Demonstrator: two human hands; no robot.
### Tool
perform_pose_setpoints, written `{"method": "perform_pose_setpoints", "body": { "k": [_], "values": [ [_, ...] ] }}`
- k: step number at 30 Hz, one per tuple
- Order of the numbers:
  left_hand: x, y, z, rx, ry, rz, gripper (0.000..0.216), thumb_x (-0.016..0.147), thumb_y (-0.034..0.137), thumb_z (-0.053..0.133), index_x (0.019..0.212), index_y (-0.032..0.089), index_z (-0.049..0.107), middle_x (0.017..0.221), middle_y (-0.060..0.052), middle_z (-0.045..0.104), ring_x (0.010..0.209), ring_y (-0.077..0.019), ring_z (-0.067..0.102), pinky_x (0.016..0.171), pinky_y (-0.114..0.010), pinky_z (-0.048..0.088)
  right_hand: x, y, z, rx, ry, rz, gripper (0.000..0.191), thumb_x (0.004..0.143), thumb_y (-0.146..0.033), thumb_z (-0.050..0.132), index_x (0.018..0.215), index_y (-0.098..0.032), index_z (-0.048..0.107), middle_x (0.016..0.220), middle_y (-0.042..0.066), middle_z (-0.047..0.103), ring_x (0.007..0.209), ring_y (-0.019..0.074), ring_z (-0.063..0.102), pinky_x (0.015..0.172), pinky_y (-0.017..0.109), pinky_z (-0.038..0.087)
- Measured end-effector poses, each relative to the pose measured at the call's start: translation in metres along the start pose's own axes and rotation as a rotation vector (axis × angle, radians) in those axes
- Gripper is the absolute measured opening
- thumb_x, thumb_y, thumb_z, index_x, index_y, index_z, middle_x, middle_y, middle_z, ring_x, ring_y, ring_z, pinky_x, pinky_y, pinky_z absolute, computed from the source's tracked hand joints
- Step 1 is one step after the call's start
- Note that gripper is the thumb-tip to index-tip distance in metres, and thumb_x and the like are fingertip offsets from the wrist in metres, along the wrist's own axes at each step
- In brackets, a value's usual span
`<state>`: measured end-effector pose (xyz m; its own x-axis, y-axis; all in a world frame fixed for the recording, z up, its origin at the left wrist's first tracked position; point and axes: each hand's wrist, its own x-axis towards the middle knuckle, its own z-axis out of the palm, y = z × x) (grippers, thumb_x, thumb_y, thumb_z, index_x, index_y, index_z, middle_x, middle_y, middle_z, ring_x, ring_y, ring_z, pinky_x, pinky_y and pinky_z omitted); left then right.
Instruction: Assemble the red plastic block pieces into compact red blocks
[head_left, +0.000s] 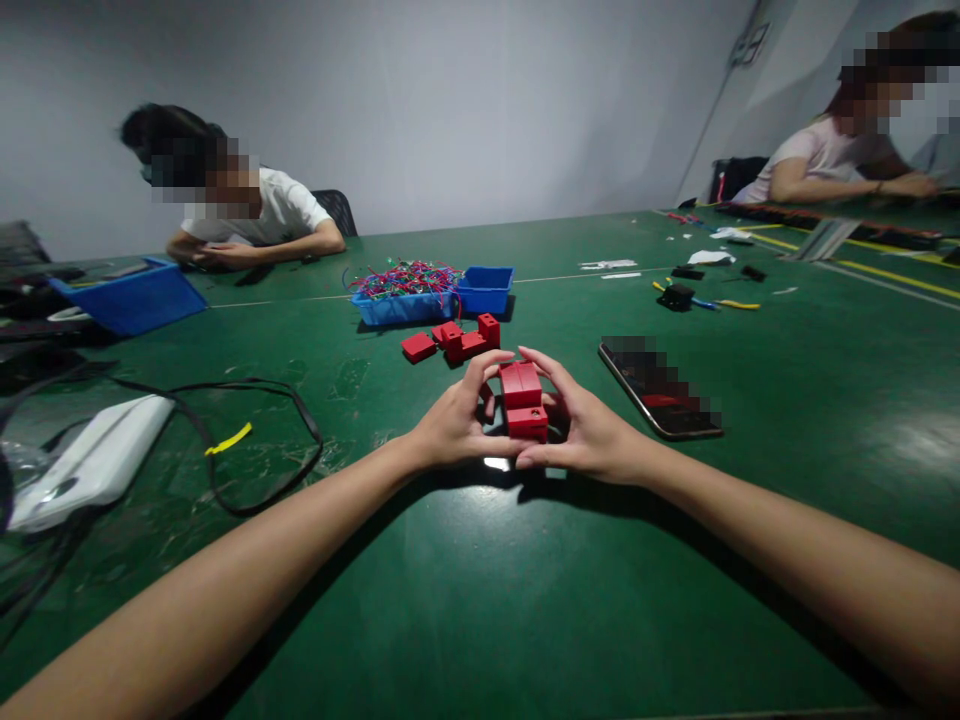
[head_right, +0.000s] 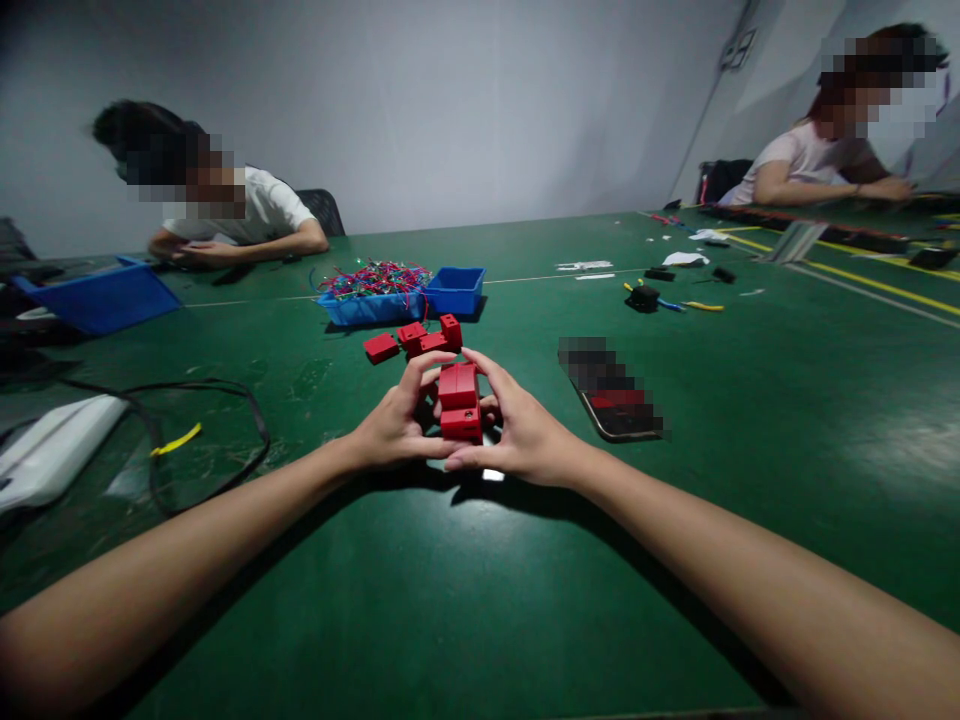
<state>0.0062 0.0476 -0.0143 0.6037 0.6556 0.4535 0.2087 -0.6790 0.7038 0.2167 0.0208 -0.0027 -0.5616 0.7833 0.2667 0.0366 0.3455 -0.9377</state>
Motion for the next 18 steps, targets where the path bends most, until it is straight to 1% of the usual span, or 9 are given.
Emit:
{"method": "perform_pose_setpoints", "body": {
  "k": [3,5,7,9,11,14,18],
  "values": [
    [0.0003,0.0003,-0.0002,-0.015,0.004,-0.01,0.092,0.071,0.042,0.085,0.14,0.025,0.027,0.125,-0.014,0.063,0.089,-0.0234,0.072,0.078,-0.038,0.059,-0.0006,-0.0019,-0.0006,0.0,-0.005,0.007,0.112,0.066,-0.031,0.089,0.154,-0.026,0.019,0.148,0.019,0.046,0.114,0.0298,0.067,0.096,0.047,0.058],
    [0.0,-0.0015,-0.0001,0.023,0.024,0.016,0.094,0.07,0.042,0.086,0.141,0.025,0.026,0.126,-0.014,0.061,0.092,-0.0242,0.071,0.079,-0.038,0.059,-0.0015,-0.003,-0.0017,-0.017,-0.003,0.011,0.106,0.071,-0.033,0.086,0.154,-0.026,0.021,0.147,0.018,0.047,0.115,0.0294,0.066,0.098,0.047,0.057],
    [-0.0008,-0.004,0.0003,0.117,0.064,0.086,0.097,0.067,0.044,0.086,0.142,0.025,0.027,0.13,-0.015,0.058,0.101,-0.0275,0.069,0.084,-0.041,0.058,-0.0024,-0.003,-0.0032,-0.04,0.01,0.009,0.094,0.079,-0.037,0.079,0.153,-0.025,0.023,0.148,0.018,0.046,0.119,0.029,0.064,0.102,0.047,0.053],
    [-0.0023,-0.0061,0.0009,0.239,0.111,0.167,0.1,0.065,0.046,0.086,0.144,0.024,0.028,0.134,-0.016,0.055,0.113,-0.0318,0.064,0.092,-0.046,0.056,-0.0031,-0.0018,-0.0045,-0.045,0.04,0.011,0.083,0.087,-0.041,0.07,0.153,-0.024,0.024,0.152,0.019,0.041,0.124,0.0289,0.061,0.105,0.048,0.05],
    [-0.0039,-0.0066,0.0015,0.349,0.146,0.234,0.102,0.067,0.047,0.085,0.147,0.024,0.027,0.138,-0.017,0.052,0.121,-0.0342,0.059,0.098,-0.05,0.052,-0.0033,-0.0003,-0.0053,-0.008,0.067,0.034,0.079,0.09,-0.046,0.065,0.154,-0.026,0.023,0.156,0.018,0.035,0.124,0.0286,0.06,0.104,0.049,0.051],
    [-0.0052,-0.004,0.0021,0.508,0.178,0.302,0.101,0.074,0.045,0.081,0.152,0.022,0.021,0.142,-0.018,0.052,0.126,-0.0341,0.055,0.102,-0.05,0.048,-0.0026,0.0005,-0.0052,0.064,0.091,0.075,0.082,0.089,-0.049,0.065,0.155,-0.029,0.02,0.158,0.018,0.032,0.121,0.0276,0.062,0.1,0.048,0.053],
    [-0.004,0.0006,0.0021,0.656,0.17,0.384,0.092,0.084,0.048,0.071,0.154,0.02,0.017,0.145,-0.018,0.052,0.128,-0.0316,0.054,0.105,-0.046,0.044,-0.0017,-0.002,-0.0037,0.034,0.079,0.061,0.091,0.081,-0.046,0.075,0.154,-0.025,0.023,0.153,0.016,0.043,0.126,0.0284,0.059,0.105,0.046,0.05]
  ]
}}
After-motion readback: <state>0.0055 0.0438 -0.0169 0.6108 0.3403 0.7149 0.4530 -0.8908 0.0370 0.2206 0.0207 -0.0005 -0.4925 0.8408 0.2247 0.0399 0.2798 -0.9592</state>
